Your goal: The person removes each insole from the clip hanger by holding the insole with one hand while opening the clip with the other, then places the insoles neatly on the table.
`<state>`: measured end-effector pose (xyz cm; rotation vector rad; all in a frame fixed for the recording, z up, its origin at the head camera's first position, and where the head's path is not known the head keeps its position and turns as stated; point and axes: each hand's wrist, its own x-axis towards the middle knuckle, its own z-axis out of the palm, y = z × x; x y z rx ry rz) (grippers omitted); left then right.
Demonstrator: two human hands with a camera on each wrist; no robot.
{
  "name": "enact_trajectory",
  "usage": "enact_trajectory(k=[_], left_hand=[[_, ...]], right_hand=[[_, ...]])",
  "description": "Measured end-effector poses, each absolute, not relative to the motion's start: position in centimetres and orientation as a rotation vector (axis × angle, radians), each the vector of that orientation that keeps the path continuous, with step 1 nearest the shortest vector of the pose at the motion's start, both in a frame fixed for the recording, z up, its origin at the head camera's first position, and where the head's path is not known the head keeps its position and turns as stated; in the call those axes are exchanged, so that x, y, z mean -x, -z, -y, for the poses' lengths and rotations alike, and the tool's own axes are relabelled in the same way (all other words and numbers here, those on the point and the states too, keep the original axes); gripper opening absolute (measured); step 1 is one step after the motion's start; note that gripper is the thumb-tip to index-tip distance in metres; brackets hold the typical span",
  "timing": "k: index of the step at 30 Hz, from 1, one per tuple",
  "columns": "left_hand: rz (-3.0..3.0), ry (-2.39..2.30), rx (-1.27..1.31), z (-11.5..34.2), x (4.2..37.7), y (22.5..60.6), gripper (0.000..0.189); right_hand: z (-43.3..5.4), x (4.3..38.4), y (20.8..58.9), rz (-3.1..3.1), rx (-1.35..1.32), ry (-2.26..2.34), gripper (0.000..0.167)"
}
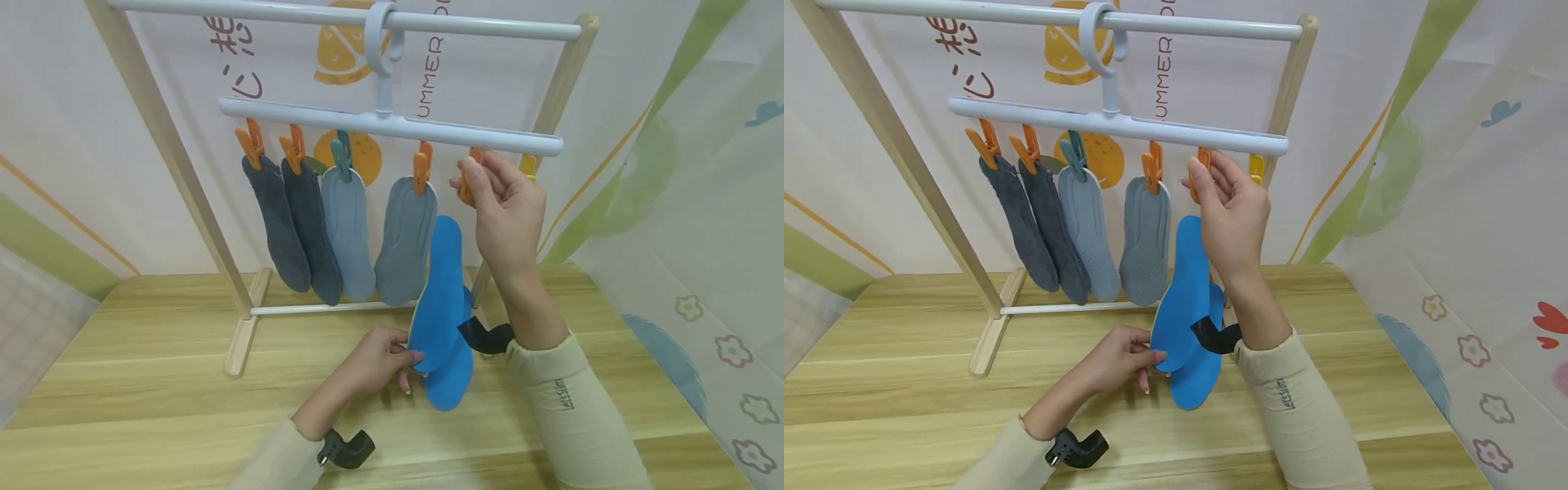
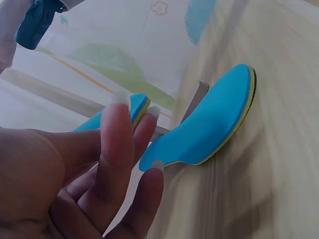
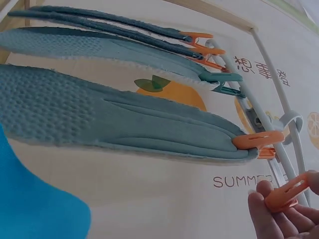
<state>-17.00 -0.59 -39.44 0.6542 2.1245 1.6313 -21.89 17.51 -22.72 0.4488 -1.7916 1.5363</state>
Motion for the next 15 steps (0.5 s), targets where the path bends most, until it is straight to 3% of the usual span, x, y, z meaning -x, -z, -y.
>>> enact_trajectory(k=[15], left_hand=[[-2.117,-1.624,-0.619,0.35,16.71,39.88,0.023]], right_hand=[[-18.28,21.54,22.89,1.859,-0.513,-1.602,0.037]])
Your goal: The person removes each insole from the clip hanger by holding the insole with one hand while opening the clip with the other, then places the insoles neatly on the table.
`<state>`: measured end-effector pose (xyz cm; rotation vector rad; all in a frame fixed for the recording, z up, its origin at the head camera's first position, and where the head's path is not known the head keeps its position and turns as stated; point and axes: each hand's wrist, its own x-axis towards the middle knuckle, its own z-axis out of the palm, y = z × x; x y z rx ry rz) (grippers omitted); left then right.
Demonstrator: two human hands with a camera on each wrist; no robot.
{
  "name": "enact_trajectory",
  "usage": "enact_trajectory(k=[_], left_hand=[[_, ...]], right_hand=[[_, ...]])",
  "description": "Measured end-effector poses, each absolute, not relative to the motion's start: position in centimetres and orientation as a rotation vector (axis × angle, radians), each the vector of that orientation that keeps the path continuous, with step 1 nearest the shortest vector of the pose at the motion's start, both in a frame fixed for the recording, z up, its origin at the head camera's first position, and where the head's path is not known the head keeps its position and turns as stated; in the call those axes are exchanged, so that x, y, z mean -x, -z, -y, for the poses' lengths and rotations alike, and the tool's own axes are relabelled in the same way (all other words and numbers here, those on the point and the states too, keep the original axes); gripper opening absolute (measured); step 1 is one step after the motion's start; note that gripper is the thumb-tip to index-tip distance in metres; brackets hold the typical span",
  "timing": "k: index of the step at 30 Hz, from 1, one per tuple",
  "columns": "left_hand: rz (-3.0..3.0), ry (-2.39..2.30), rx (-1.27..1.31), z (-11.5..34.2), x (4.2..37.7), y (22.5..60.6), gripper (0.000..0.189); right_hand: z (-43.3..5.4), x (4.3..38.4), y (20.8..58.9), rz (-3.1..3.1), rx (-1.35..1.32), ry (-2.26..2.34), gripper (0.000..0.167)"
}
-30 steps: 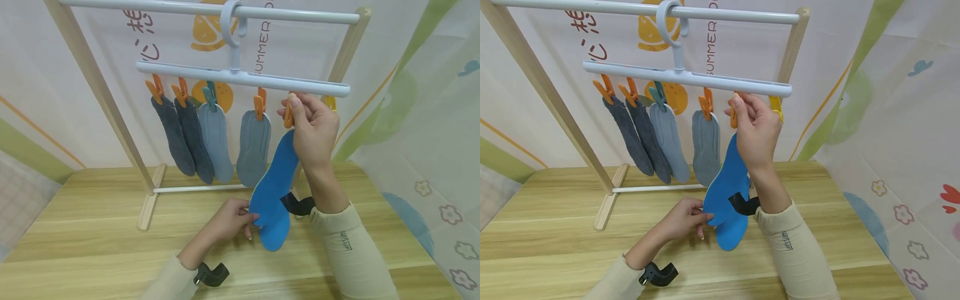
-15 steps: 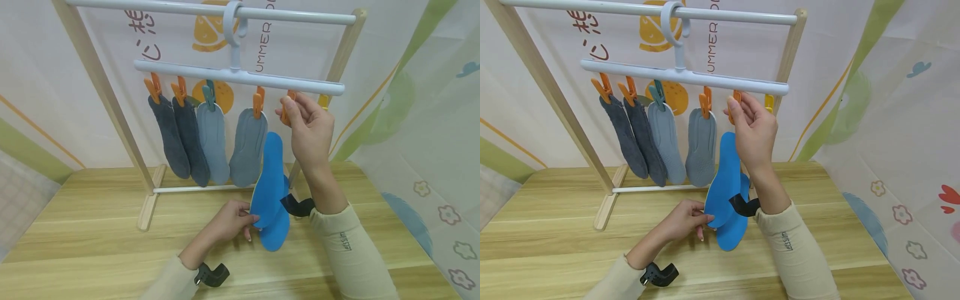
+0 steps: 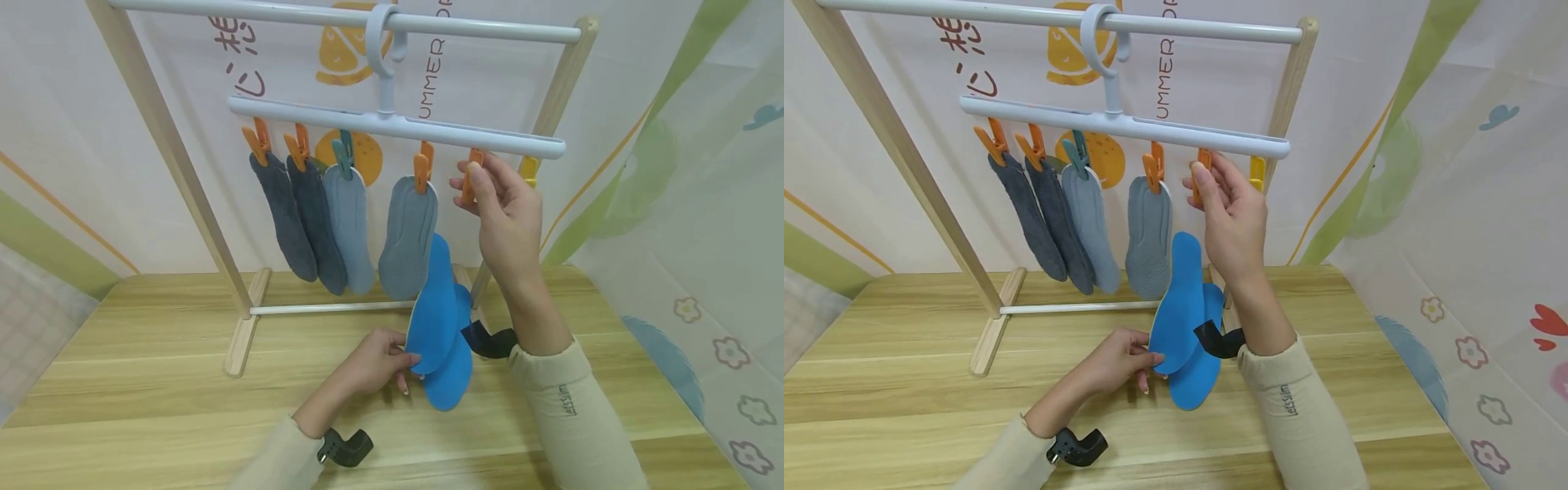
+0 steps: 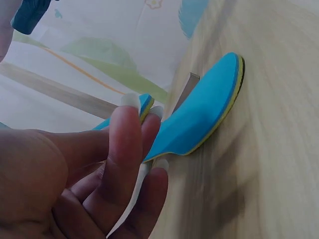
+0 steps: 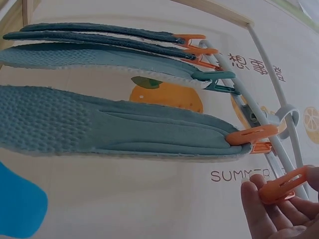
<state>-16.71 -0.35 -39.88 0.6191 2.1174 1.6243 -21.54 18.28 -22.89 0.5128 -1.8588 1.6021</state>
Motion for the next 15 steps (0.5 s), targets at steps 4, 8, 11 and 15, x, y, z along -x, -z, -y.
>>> enact_trajectory(k=[4,8,11,15], left_hand=[[-2.128,-1.6,-0.592,0.5,16.9,40.2,0.022],[-2.124,-1.581,-0.576,0.7,17.0,40.3,0.022],[-2.114,-1.559,-0.58,0.9,17.2,40.3,0.019],[-2.076,-1.525,-0.577,1.5,17.4,40.1,0.015]], right_hand=[[-18.2,21.6,23.1,1.88,-0.508,-1.603,0.038],[-18.3,21.6,23.3,1.88,-0.516,-1.591,0.038],[-18.4,21.6,23.2,1.884,-0.52,-1.586,0.037],[-18.5,21.6,23.1,1.889,-0.517,-1.581,0.037]])
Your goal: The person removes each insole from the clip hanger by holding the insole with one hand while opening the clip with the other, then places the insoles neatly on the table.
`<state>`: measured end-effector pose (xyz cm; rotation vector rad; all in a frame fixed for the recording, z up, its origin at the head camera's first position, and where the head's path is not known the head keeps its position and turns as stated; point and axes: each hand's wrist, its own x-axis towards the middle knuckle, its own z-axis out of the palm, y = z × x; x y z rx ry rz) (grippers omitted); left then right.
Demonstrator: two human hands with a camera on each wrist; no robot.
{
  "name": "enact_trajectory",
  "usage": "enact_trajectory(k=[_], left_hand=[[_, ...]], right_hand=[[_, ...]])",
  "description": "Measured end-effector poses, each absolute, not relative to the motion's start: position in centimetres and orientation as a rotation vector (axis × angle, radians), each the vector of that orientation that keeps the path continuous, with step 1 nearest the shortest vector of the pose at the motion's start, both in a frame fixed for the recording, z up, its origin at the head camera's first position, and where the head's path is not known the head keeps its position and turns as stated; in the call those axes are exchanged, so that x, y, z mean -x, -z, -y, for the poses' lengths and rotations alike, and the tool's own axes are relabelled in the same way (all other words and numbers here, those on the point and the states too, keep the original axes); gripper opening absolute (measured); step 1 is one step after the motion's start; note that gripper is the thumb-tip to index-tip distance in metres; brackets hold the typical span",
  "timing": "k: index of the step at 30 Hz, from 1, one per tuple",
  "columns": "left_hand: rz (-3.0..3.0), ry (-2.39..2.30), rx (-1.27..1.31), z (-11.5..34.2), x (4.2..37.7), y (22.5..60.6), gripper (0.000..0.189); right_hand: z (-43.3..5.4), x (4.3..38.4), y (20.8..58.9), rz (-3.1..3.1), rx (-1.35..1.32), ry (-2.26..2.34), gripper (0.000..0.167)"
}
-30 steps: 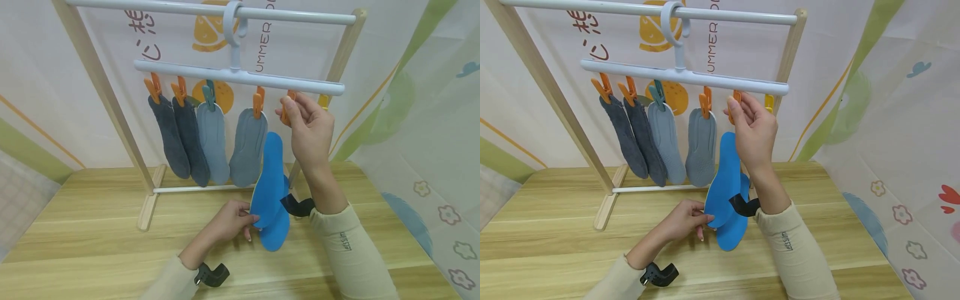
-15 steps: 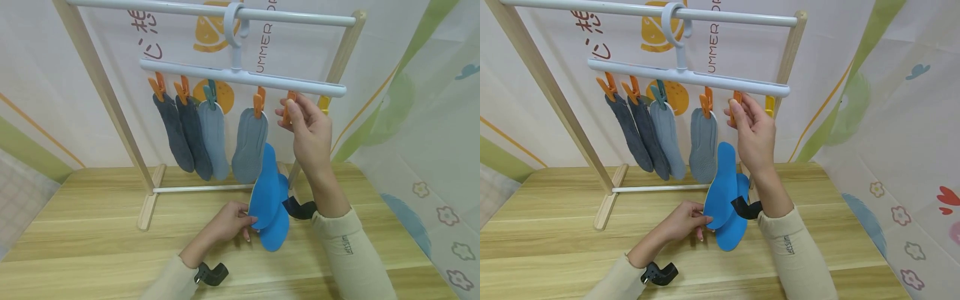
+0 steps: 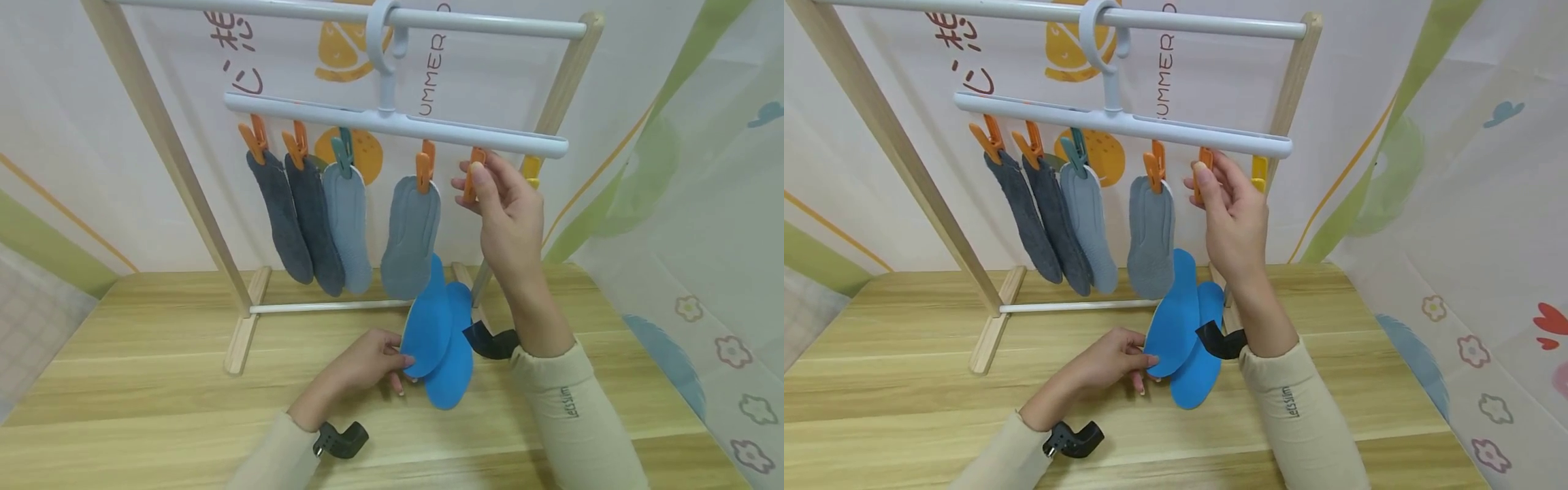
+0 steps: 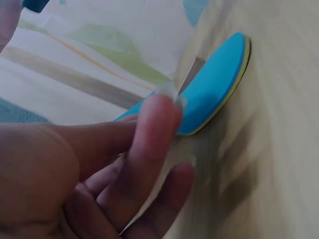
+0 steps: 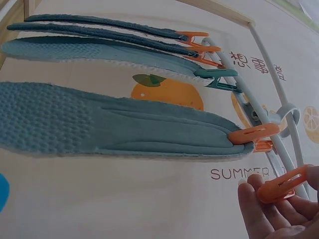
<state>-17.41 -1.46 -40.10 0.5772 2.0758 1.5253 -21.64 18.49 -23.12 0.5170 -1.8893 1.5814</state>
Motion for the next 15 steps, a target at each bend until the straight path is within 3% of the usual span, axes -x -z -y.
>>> enact_trajectory(k=[15], left_hand=[[-2.023,-1.474,-0.523,2.4,17.33,40.39,0.02]], right_hand=[[-18.95,21.35,22.98,1.873,-0.529,-1.634,0.037]])
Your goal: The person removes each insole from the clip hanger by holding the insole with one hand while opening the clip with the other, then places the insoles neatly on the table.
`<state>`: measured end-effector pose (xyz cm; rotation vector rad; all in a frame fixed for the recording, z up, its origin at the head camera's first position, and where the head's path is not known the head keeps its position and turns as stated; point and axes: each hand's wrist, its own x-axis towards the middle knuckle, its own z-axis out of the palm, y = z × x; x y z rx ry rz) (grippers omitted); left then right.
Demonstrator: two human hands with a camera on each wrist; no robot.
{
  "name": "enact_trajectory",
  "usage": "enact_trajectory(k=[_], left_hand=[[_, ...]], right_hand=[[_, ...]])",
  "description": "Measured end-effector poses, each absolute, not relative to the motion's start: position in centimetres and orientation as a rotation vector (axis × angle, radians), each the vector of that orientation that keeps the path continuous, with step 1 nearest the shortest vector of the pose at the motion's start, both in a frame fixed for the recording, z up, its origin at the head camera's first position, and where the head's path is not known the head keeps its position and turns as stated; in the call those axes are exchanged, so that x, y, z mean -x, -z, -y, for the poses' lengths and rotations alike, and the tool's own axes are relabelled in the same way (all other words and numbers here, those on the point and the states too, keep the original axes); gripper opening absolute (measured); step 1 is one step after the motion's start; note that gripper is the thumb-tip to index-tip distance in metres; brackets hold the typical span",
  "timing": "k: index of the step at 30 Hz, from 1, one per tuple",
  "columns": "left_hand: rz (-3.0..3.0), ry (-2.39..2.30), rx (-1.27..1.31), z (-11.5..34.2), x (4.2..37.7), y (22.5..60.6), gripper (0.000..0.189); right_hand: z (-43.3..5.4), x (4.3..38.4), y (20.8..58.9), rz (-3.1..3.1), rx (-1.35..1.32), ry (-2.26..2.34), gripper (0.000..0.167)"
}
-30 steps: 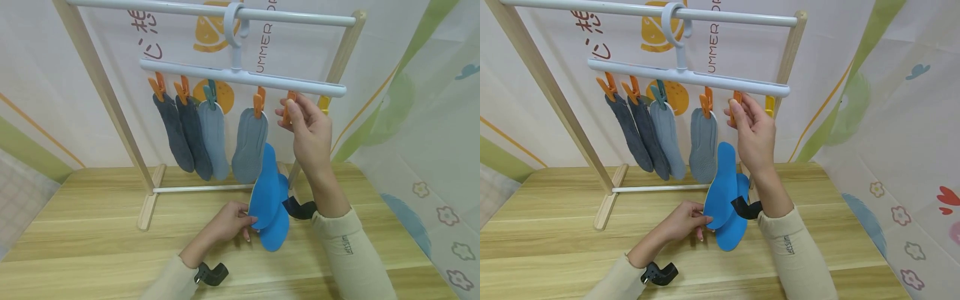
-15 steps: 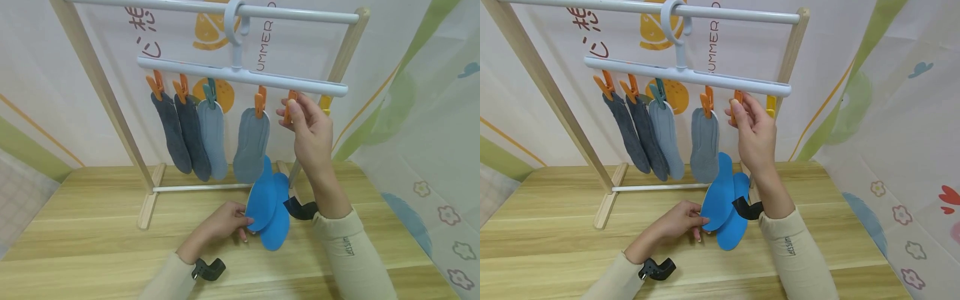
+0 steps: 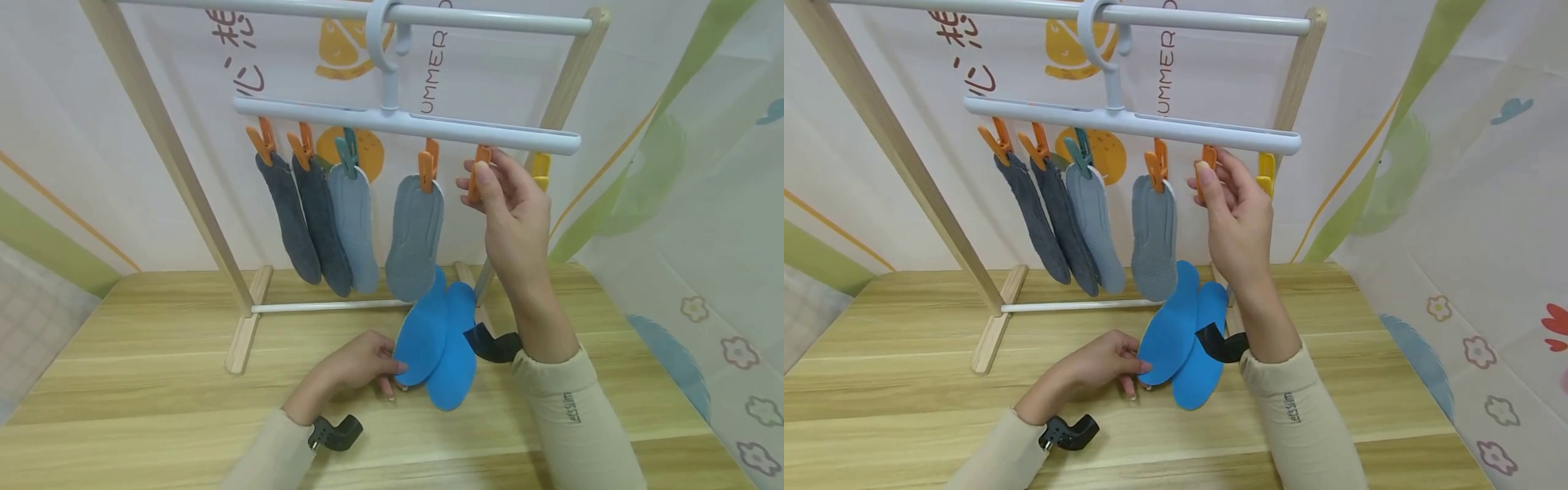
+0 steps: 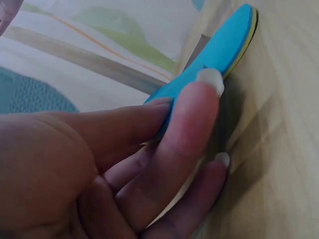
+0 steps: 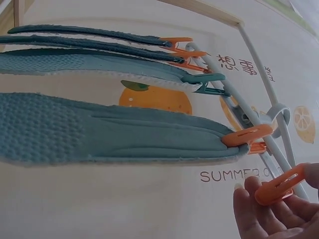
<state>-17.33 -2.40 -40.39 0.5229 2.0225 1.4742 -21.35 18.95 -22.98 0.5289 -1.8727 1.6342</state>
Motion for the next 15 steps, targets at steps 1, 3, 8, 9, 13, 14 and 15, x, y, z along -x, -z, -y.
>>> enact_trajectory(k=[1,3,8,9,13,14,15], left_hand=[[-2.02,-1.467,-0.522,2.52,17.38,40.45,0.019],[-2.0,-1.455,-0.519,2.75,17.45,40.54,0.018],[-1.932,-1.436,-0.484,3.09,17.56,40.9,0.015],[-1.925,-1.437,-0.474,3.1,17.59,40.94,0.014],[-1.92,-1.422,-0.466,3.17,17.73,41.0,0.015],[-1.923,-1.418,-0.459,3.15,17.76,41.01,0.015],[-1.926,-1.413,-0.451,3.11,17.78,41.01,0.015]], right_hand=[[-18.92,21.33,22.98,1.868,-0.531,-1.635,0.037],[-18.85,21.3,23.0,1.857,-0.541,-1.638,0.037],[-18.76,21.26,23.15,1.841,-0.556,-1.643,0.036],[-18.78,21.26,23.18,1.839,-0.555,-1.644,0.036],[-18.91,21.23,23.29,1.837,-0.548,-1.644,0.037],[-18.95,21.22,23.32,1.835,-0.546,-1.647,0.037],[-18.99,21.19,23.34,1.833,-0.545,-1.649,0.037]])
